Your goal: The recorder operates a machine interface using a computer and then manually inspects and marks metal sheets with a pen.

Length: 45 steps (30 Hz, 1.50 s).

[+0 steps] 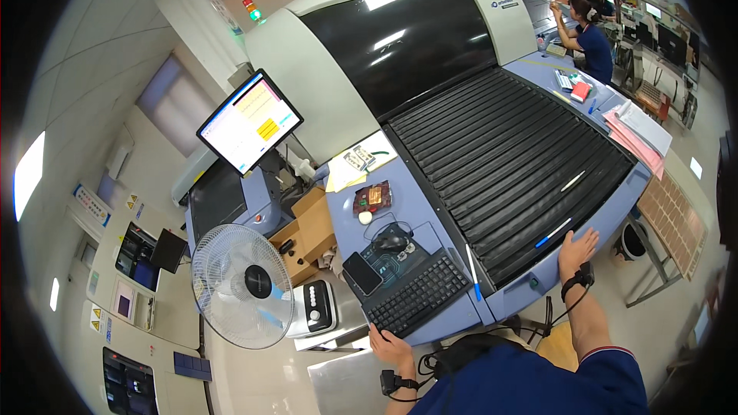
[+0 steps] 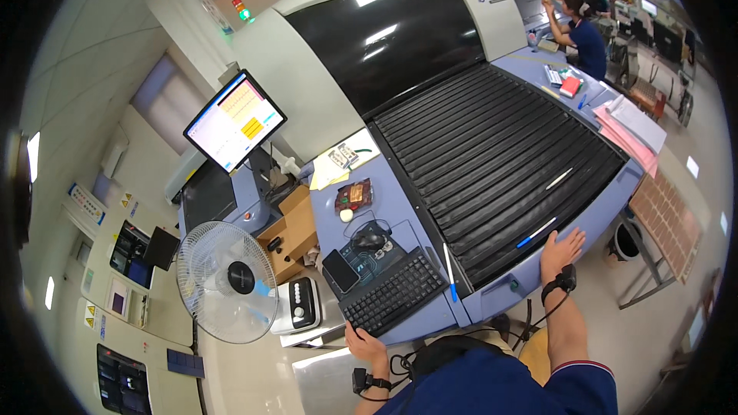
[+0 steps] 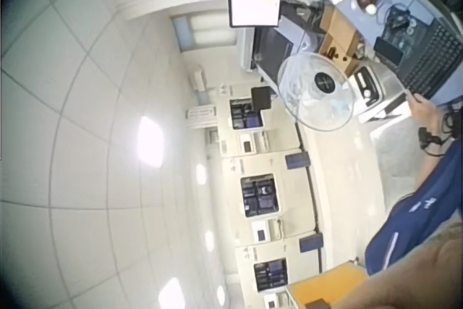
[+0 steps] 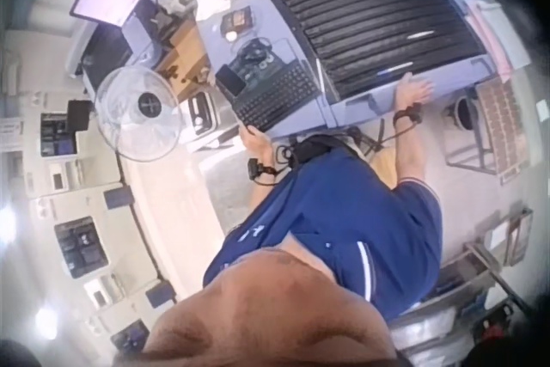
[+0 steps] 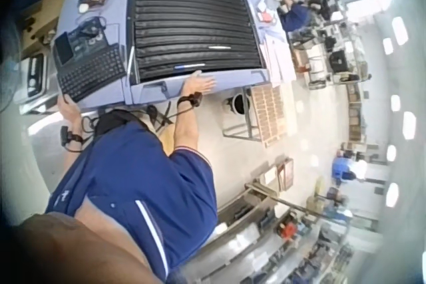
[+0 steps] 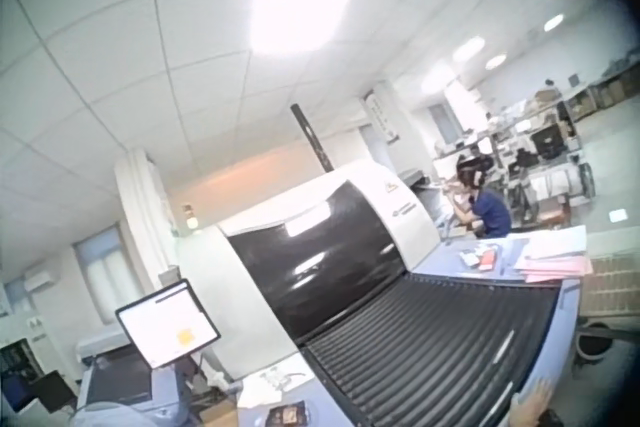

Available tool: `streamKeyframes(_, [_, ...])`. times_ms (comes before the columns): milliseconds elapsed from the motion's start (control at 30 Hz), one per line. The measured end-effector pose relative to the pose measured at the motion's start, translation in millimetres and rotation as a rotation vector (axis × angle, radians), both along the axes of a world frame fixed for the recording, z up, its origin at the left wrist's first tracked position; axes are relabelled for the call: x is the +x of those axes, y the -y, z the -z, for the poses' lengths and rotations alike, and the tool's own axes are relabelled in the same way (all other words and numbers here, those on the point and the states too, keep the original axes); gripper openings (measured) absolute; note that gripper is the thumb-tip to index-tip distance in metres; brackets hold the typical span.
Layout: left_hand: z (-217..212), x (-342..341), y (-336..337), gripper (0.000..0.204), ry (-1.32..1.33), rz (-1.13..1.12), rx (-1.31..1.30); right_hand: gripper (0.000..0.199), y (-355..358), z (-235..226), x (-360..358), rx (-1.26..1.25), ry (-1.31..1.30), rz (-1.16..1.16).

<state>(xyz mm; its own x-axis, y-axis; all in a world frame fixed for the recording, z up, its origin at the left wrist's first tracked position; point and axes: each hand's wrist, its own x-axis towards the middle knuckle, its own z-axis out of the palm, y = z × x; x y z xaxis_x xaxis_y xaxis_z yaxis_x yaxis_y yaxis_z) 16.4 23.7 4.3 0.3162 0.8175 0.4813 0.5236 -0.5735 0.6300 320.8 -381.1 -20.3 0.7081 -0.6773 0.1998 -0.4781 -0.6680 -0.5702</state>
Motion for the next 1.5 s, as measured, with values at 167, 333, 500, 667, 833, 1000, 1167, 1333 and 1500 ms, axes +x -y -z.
streamKeyframes(167, [3,-2,2,0.043,0.000,-0.020,-0.006,0.076,-2,-6,-4,0.008,-0.008,-0.003])
streamKeyframes(333, [1,-4,3,0.044,-0.007,-0.012,-0.005,0.076,1,-4,-6,0.010,0.002,0.006])
streamKeyframes(500, [4,-4,3,0.045,-0.008,-0.030,0.007,0.075,-1,-10,-6,0.018,-0.006,0.003])
streamKeyframes(667, [-1,-3,5,0.045,-0.013,-0.041,-0.001,0.074,-3,-15,-9,0.030,0.002,-0.015])
streamKeyframes(833, [-2,-2,5,0.045,-0.025,-0.041,-0.020,0.075,-2,-7,-5,0.024,0.011,0.006])
streamKeyframes(1000, [2,-2,3,0.046,-0.008,-0.045,0.001,0.076,0,-4,-3,0.020,-0.002,0.003])
streamKeyframes(1167, [6,-1,2,0.045,-0.002,-0.050,0.014,0.076,1,-3,-2,0.022,0.001,0.006])
streamKeyframes(1333, [4,-2,3,0.045,0.004,-0.044,0.016,0.076,2,0,-2,0.019,-0.004,0.006])
streamKeyframes(1500, [3,-3,3,0.045,0.001,-0.047,0.016,0.076,-1,-3,-3,0.026,-0.019,0.013])
